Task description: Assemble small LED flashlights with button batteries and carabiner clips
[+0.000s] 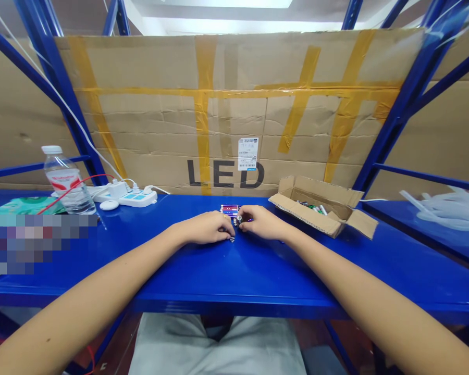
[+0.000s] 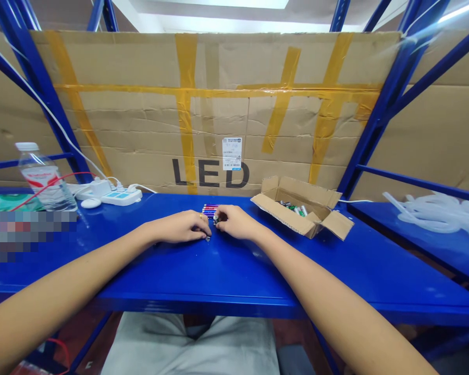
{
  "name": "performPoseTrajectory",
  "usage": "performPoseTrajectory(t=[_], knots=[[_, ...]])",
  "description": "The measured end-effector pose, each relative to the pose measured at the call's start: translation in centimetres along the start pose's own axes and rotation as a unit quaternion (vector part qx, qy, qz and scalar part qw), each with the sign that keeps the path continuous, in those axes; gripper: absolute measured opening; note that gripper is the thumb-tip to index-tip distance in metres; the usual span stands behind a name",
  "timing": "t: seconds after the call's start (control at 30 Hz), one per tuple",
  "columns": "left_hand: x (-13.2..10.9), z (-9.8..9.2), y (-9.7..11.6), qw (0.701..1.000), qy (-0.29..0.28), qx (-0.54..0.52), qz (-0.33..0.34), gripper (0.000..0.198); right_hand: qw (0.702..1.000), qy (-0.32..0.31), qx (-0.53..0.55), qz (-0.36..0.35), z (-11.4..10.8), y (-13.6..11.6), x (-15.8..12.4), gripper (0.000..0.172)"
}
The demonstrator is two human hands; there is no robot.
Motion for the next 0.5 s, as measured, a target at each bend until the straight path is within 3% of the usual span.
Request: performPoseTrajectory(t=[0.13,0.33,0.43,0.5], knots=[[0.2,0.1,-0.2,0.999,-0.001,-0.023,-0.024,0.018,1.000,0.003,-0.007,-0.006,0.0,0.0,0.0,0.014],[-0.3,0.0,-1.8,0.989,-0.011,-0.082,-0.125,0.012,1.000,0.001,0.010,-0.005,0.1,-0.1,0.0,0.014],[-0.5,-0.6,-1.9,0.991,0.012,-0.065,-0.119,0.011,1.000,0.003,0.015,-0.007,0.1,-0.1,-0.1,0.014],[-0.5,-1.3,-1.6,0.994,0.059,-0.026,-0.088,0.010,1.000,0.005,0.017,-0.009,0.1,-0.1,-0.1,0.013]])
Point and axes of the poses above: each hand's wrist, its own x-axis towards the middle knuckle, its own z-axis out of the palm, y = z × x, the point moved 6 cm from there along x, towards the middle knuckle, and after that the axes turned 13 degrees about -x, right-handed, at the moved point
